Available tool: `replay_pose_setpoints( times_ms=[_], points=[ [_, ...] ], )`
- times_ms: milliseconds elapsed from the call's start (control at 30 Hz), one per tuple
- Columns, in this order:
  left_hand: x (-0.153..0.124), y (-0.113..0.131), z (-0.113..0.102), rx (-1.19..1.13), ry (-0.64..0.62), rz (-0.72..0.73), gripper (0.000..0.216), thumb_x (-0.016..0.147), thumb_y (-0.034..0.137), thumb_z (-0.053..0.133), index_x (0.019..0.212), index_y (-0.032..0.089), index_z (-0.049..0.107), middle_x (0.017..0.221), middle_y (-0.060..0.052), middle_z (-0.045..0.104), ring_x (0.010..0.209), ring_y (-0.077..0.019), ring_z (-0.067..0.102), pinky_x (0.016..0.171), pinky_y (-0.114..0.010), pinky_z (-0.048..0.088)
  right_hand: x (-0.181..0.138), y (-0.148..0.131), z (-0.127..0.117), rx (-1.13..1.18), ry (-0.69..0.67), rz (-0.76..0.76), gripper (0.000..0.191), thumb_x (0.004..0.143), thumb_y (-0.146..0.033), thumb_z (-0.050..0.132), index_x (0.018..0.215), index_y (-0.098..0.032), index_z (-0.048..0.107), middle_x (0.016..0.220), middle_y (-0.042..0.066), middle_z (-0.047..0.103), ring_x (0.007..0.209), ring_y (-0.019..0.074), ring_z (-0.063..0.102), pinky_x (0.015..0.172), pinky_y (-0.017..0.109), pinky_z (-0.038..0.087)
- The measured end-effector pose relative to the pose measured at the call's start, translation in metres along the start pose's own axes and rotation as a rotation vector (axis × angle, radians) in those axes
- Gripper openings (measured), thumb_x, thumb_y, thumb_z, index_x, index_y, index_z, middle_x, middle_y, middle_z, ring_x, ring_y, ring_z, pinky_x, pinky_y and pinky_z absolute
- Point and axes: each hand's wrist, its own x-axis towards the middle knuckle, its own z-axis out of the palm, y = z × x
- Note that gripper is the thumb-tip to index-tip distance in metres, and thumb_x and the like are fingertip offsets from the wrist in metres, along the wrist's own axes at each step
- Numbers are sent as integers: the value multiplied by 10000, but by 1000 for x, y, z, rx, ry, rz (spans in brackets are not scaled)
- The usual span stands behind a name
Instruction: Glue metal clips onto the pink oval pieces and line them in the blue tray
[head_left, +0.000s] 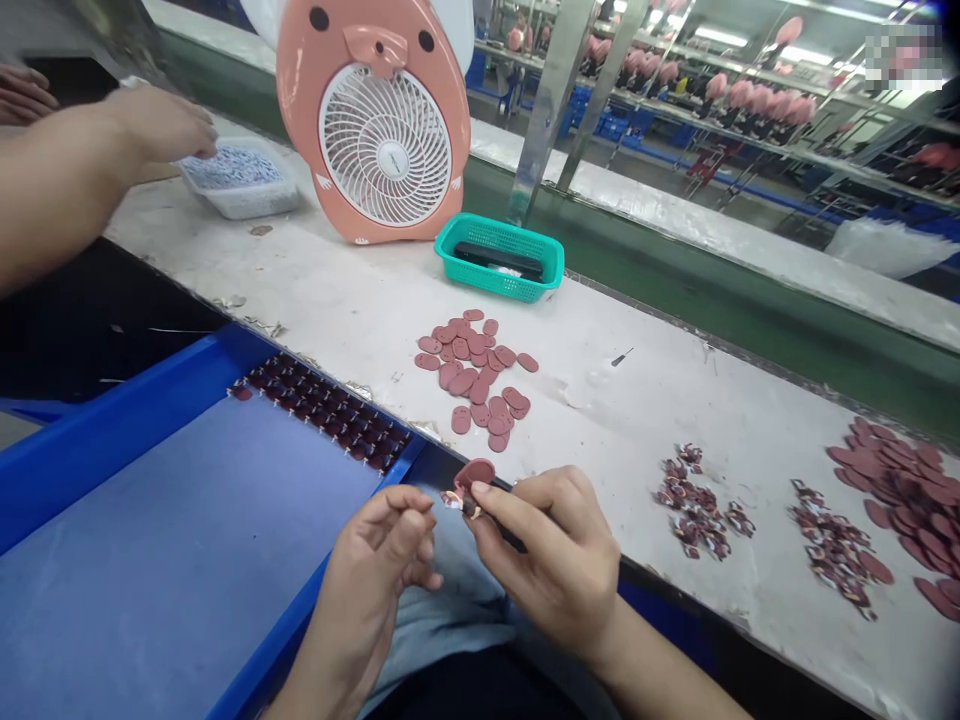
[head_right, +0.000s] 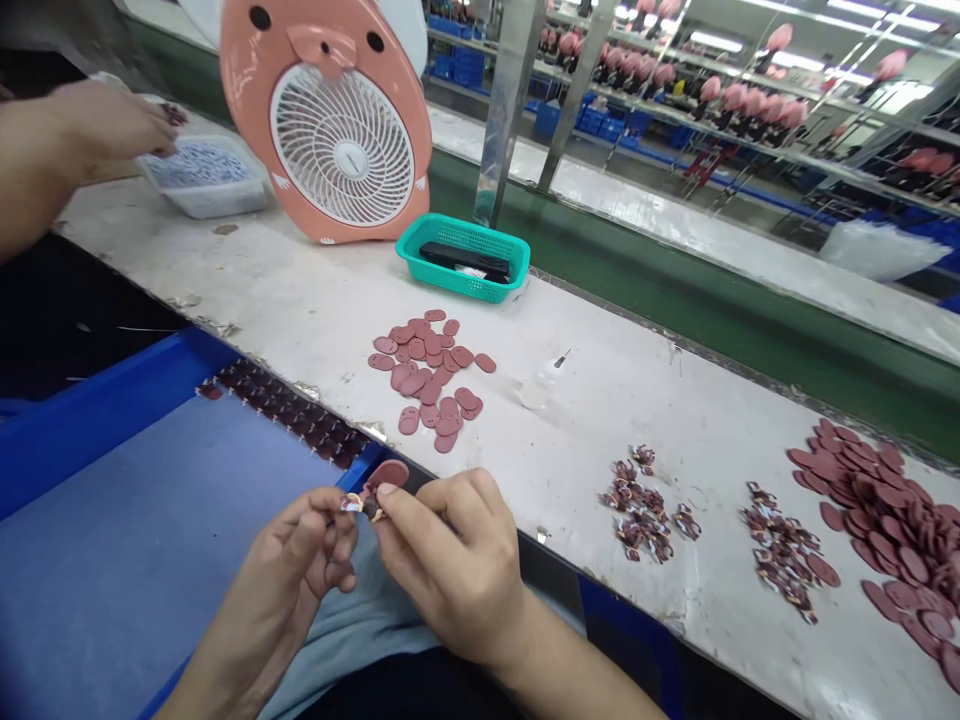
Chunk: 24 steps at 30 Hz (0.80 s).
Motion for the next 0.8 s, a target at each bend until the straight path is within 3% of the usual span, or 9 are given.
replay_pose_setpoints(
  times_ms=[67, 167, 333, 467, 567, 667, 733, 800],
  points=[
    [0, -2, -1, 49, 34, 113, 379, 539, 473, 929, 708, 195, 733, 626, 23, 591, 534, -106, 504, 444, -193, 500, -2, 1, 11, -97, 36, -87, 269, 857, -75, 703, 1113, -157, 697, 724, 30, 626, 667, 155, 506, 584, 280, 479],
    [3, -3, -3, 117, 44, 166, 328, 565, 419, 926, 710, 190, 740, 697, -13, 660, 568, -120, 509, 447, -193, 476, -3, 2, 24, -118, 37, -151, 270, 860, -68, 691, 1121, -139, 692, 721, 35, 643, 645, 156, 512, 567, 282, 473],
    [13, 3, -7, 154, 119, 159, 276, 660, 399, 867, 702, 170, 720, 674, -3, 639, 517, -84, 426, 420, -161, 412, -3, 3, 45, -104, -51, -187, 195, 888, -78, 668, 1081, -94, 691, 735, 44, 660, 635, 160, 551, 577, 318, 460],
    [23, 7, -15, 115, 173, 115, 313, 662, 442, 856, 733, 170, 717, 588, 39, 527, 514, -88, 406, 400, -154, 388, 1, 7, 66, -101, -98, -187, 172, 911, -91, 647, 1077, -89, 691, 746, 47, 669, 638, 165, 575, 573, 334, 456],
    [30, 12, -23, 78, 195, 101, 332, 648, 449, 861, 704, 172, 686, 588, 43, 524, 519, -92, 427, 391, -159, 391, 6, 5, 77, -101, -112, -195, 180, 912, -88, 638, 1085, -83, 685, 747, 56, 677, 633, 166, 589, 571, 338, 466],
    [37, 18, -33, 89, 212, 99, 337, 646, 443, 858, 704, 180, 655, 572, 49, 540, 498, -91, 457, 412, -177, 416, 5, -4, 80, -70, -52, -280, 178, 907, -112, 641, 1079, -109, 685, 651, 16, 654, 549, 141, 565, 508, 308, 460],
    [48, 24, -46, 175, 276, 135, 351, 643, 463, 845, 723, 183, 647, 614, 28, 596, 526, -114, 537, 428, -199, 437, -1, -13, 77, 8, -20, -368, 101, 913, -131, 631, 982, -146, 704, 548, -35, 611, 447, 111, 514, 424, 278, 440],
    [65, 32, -67, 274, 371, 190, 381, 636, 498, 826, 762, 186, 648, 719, -18, 677, 611, -165, 638, 448, -226, 462, -12, -19, 68, 70, -66, -373, 142, 910, -103, 617, 844, -189, 708, 467, -77, 568, 367, 89, 480, 358, 252, 446]
  ],
)
